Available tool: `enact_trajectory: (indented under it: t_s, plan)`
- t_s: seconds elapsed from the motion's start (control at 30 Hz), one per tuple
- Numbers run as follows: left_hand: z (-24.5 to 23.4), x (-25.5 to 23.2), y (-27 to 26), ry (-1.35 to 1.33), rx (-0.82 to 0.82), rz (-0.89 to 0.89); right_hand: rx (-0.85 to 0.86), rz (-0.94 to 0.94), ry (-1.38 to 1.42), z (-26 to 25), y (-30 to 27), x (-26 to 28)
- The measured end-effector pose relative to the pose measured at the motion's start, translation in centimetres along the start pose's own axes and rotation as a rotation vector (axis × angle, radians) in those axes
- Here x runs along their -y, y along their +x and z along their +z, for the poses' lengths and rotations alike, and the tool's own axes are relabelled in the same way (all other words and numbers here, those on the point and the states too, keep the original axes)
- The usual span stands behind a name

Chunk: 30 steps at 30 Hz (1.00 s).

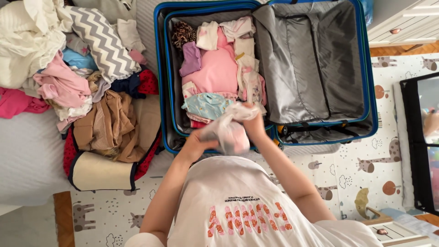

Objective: Packing various items of clothing and baby clothes into a blue suitcase on a bed.

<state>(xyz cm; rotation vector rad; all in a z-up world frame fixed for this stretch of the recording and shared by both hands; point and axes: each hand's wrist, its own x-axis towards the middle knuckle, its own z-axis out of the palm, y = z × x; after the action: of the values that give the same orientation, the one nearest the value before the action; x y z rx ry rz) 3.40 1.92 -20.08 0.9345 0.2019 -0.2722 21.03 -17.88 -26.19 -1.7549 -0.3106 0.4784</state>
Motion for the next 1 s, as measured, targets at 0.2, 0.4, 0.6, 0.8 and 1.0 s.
enact_trajectory:
  t_s: [0.2, 0.4, 0.6, 0.8, 1.0]
  plan:
    - [0.5, 2.4, 3.7, 0.015, -0.629, 0.412, 0.124, 0.416, 0.68, 4.7, -5.1, 2.2]
    - [4.5, -0.7, 3.2, 1.241, -0.501, 0.883, 0.178, 0.684, 1.245, 3.3, -5.3, 2.8]
    - [0.5, 8.0, 4.4, 0.709, -0.387, 0.359, -0.006, 0.514, 0.832, -2.1, -4.8, -6.7]
    - [-17.2, 21.2, 4.0, 0.067, -0.723, -0.419, -0.064, 0.495, 0.753, -8.5, -6.9, -1.6]
    - [-15.9, 16.6, 4.7, 0.273, -1.14, -0.329, -0.185, 0.998, 0.464, -9.7, -9.1, -5.7]
